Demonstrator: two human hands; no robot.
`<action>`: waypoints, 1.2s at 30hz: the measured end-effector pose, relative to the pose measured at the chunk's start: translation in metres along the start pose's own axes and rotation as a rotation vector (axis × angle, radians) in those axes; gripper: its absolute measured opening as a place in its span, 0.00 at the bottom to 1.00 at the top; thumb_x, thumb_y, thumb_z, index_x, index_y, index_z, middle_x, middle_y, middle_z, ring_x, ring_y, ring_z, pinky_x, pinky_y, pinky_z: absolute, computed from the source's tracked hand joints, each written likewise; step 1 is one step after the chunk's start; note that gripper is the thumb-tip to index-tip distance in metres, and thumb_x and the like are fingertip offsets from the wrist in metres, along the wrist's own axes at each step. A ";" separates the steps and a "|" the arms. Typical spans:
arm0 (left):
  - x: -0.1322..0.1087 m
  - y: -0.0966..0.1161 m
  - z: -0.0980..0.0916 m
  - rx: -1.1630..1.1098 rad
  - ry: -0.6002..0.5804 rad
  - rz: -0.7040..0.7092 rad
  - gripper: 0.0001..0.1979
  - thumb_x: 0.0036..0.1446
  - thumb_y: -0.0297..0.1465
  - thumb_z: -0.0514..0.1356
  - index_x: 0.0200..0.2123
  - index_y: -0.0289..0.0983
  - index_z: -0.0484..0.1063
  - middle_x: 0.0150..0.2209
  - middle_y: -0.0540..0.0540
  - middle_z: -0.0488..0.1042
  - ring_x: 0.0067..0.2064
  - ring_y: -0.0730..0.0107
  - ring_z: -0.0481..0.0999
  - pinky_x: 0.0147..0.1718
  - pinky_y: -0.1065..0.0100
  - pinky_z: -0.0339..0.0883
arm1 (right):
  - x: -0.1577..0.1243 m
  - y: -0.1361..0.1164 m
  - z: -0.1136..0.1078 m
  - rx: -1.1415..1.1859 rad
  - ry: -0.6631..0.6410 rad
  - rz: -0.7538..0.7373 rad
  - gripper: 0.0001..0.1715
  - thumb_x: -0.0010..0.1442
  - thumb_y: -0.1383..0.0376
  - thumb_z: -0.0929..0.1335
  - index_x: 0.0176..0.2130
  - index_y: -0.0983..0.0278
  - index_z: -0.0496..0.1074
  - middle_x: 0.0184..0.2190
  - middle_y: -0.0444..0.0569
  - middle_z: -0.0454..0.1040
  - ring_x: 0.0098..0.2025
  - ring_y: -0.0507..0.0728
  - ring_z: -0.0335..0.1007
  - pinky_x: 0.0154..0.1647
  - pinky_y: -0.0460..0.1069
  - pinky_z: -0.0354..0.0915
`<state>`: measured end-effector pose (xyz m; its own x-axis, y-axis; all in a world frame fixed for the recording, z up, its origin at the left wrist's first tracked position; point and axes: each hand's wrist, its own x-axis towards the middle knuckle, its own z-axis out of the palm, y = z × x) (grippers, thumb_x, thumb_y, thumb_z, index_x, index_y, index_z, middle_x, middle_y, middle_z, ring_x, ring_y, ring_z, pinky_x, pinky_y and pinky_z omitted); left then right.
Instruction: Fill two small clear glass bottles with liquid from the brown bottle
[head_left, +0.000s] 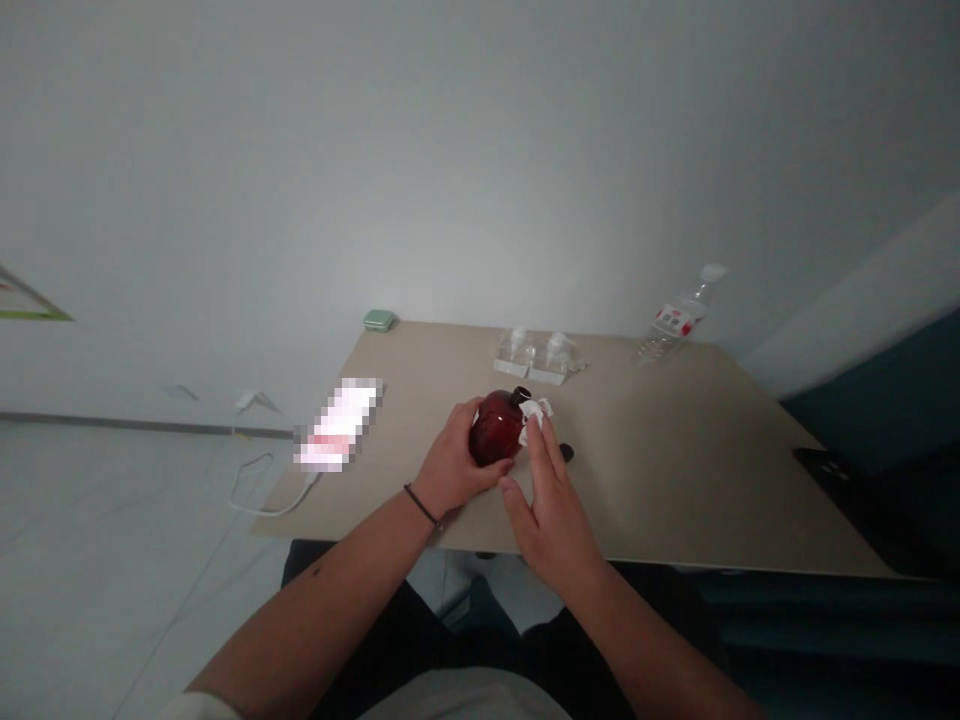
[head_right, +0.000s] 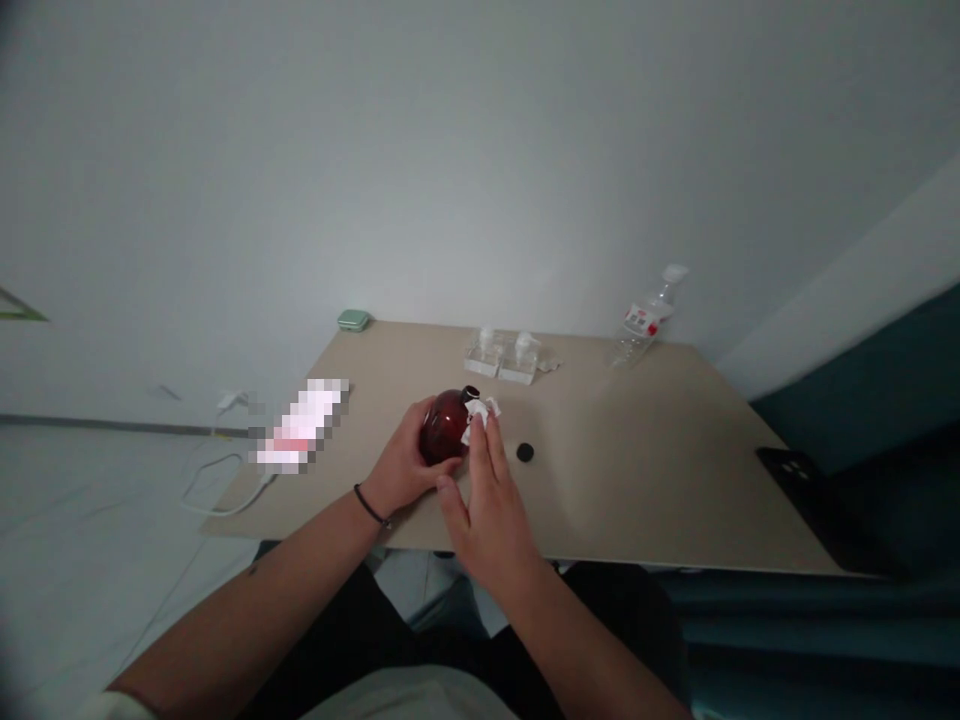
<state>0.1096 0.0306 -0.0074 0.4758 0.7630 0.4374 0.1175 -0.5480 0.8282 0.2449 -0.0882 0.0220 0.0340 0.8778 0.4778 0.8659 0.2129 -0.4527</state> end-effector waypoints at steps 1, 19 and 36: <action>0.000 0.000 0.000 -0.002 -0.009 0.004 0.43 0.48 0.36 0.72 0.65 0.37 0.59 0.60 0.34 0.69 0.60 0.46 0.72 0.61 0.46 0.66 | 0.001 0.000 0.001 0.061 0.011 0.032 0.43 0.74 0.58 0.59 0.77 0.59 0.32 0.77 0.59 0.44 0.77 0.64 0.41 0.72 0.66 0.58; -0.003 0.002 -0.001 -0.092 -0.155 0.145 0.42 0.48 0.41 0.72 0.64 0.38 0.60 0.58 0.36 0.71 0.59 0.45 0.72 0.61 0.44 0.64 | 0.049 0.039 -0.010 1.171 0.039 0.530 0.42 0.61 0.31 0.61 0.47 0.59 0.81 0.52 0.54 0.82 0.57 0.64 0.76 0.64 0.63 0.66; -0.009 0.000 0.001 -0.225 -0.005 -0.016 0.43 0.50 0.41 0.74 0.65 0.39 0.58 0.61 0.35 0.69 0.60 0.46 0.74 0.62 0.44 0.65 | -0.013 0.126 -0.064 -0.348 -0.105 0.231 0.19 0.64 0.63 0.62 0.45 0.61 0.81 0.59 0.59 0.77 0.64 0.69 0.70 0.68 0.72 0.55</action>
<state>0.1057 0.0235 -0.0121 0.4801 0.7692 0.4218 -0.0723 -0.4445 0.8928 0.3858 -0.1006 0.0066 0.2116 0.9280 0.3067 0.9588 -0.1363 -0.2491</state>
